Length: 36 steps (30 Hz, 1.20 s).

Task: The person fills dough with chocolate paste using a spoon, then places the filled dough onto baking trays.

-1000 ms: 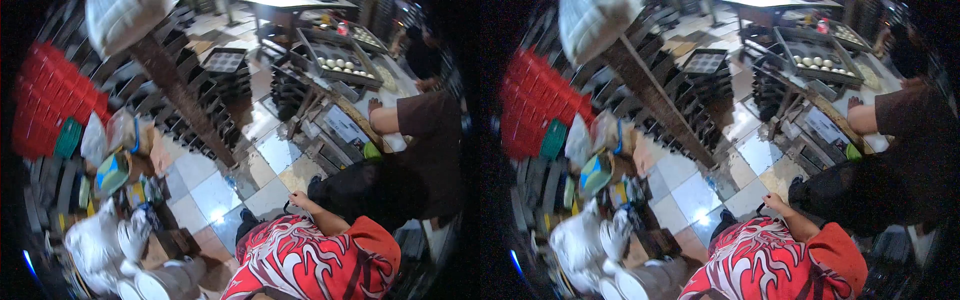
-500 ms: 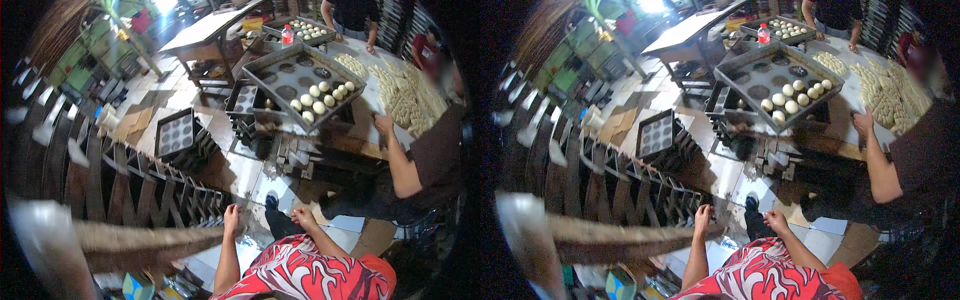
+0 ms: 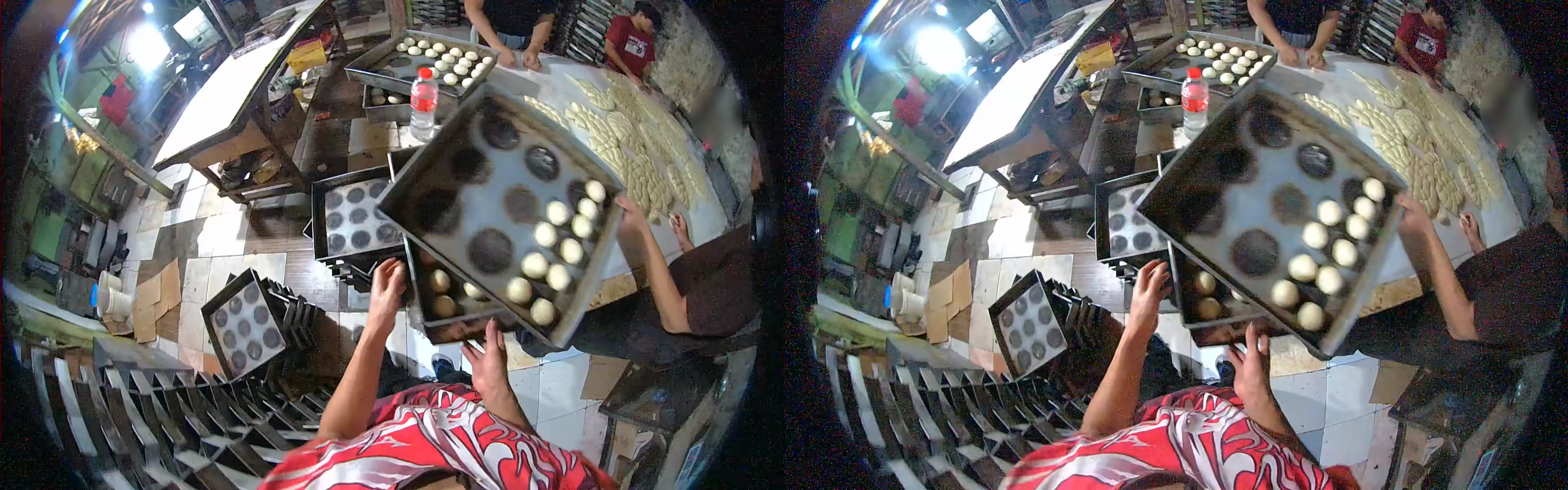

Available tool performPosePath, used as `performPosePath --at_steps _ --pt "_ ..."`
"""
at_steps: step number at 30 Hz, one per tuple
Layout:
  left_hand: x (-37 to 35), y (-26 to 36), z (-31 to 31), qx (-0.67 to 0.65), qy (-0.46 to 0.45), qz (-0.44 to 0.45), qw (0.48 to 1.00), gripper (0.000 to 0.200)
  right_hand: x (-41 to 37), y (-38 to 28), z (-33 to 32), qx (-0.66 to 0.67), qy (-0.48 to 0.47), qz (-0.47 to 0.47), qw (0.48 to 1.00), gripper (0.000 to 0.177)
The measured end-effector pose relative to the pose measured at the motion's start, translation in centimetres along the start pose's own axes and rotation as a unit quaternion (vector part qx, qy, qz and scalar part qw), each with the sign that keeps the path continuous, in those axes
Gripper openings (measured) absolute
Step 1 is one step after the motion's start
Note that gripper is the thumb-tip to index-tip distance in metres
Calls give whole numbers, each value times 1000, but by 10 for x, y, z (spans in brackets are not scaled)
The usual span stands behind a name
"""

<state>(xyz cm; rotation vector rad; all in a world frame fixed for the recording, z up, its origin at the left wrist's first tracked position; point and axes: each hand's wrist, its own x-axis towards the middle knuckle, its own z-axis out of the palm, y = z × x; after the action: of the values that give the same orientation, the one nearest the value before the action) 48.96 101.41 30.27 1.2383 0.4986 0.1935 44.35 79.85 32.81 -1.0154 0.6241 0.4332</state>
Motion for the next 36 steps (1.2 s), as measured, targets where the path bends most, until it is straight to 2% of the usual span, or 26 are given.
performPosePath --at_steps 2,4,6,7,8,10,11,12,13,14,15,16,18,20,21,22,24,25,26,28,30,31,32,34,36 --pt "57 4 1 31 -74 31 996 52 6 9 31 -62 110 -30 992 94" --pt "88 36 8 41 -160 47 985 59 19 20 58 -39 188 -92 977 88" --pt "144 20 2 181 -129 47 974 65 33 35 69 -54 260 -182 947 74" --pt "167 14 1 171 -142 70 972 73 33 41 74 -98 316 -186 925 71" --pt "176 26 2 249 -110 96 957 73 38 47 80 -139 367 -191 900 69" --pt "209 33 5 336 -105 61 934 71 31 57 93 -163 449 -193 857 62" --pt "230 18 0 216 -170 35 961 66 20 62 104 -111 384 -224 889 57" --pt "233 33 -4 113 -243 -48 962 66 16 63 116 -60 310 -263 912 53" --pt "229 42 -8 58 -261 -86 960 67 5 74 129 -51 306 -270 912 47" --pt "222 45 -17 5 -275 -128 953 68 7 104 125 -66 363 -299 880 55" --pt "216 49 -28 37 -304 -167 937 69 0 126 125 -61 318 -348 880 45" --pt "211 54 -42 73 -326 -206 920 71 -4 156 128 -115 447 -317 829 49" --pt "206 51 -63 77 -356 -227 903 68 -18 165 150 -88 422 -358 829 44" --pt "202 68 -72 71 -361 -272 889 62 -9 165 127 82 394 -293 867 42" --pt "205 76 -77 153 -377 -268 873 60 -13 154 117 99 279 -280 913 39" --pt "208 86 -77 225 -392 -262 853 58 -24 112 158 121 237 -253 930 39" --pt "205 103 -82 227 -365 -314 847 54 -12 119 128 153 269 -283 908 32" --pt "212 46 -98 203 -433 -295 827 53 -12 126 128 153 288 -273 905 32" --pt "202 19 -116 118 -345 -251 897 55 -11 129 135 147 303 -270 902 32" --pt "213 74 -138 63 -382 -340 857 62 -9 139 157 140 339 -264 892 31" --pt "229 68 -176 74 -407 -315 854 68 -8 155 187 138 384 -264 874 31" --pt "238 55 -203 90 -411 -355 835 73 -4 167 205 133 413 -269 860 31" --pt "253 37 -230 23 -470 -355 808 77 0 180 225 129 437 -272 848 31" --pt "289 50 -277 81 -492 -354 791 74 14 216 272 125 486 -285 817 30" --pt "325 77 -313 1 -515 -299 803 66 34 249 324 122 511 -296 797 30"
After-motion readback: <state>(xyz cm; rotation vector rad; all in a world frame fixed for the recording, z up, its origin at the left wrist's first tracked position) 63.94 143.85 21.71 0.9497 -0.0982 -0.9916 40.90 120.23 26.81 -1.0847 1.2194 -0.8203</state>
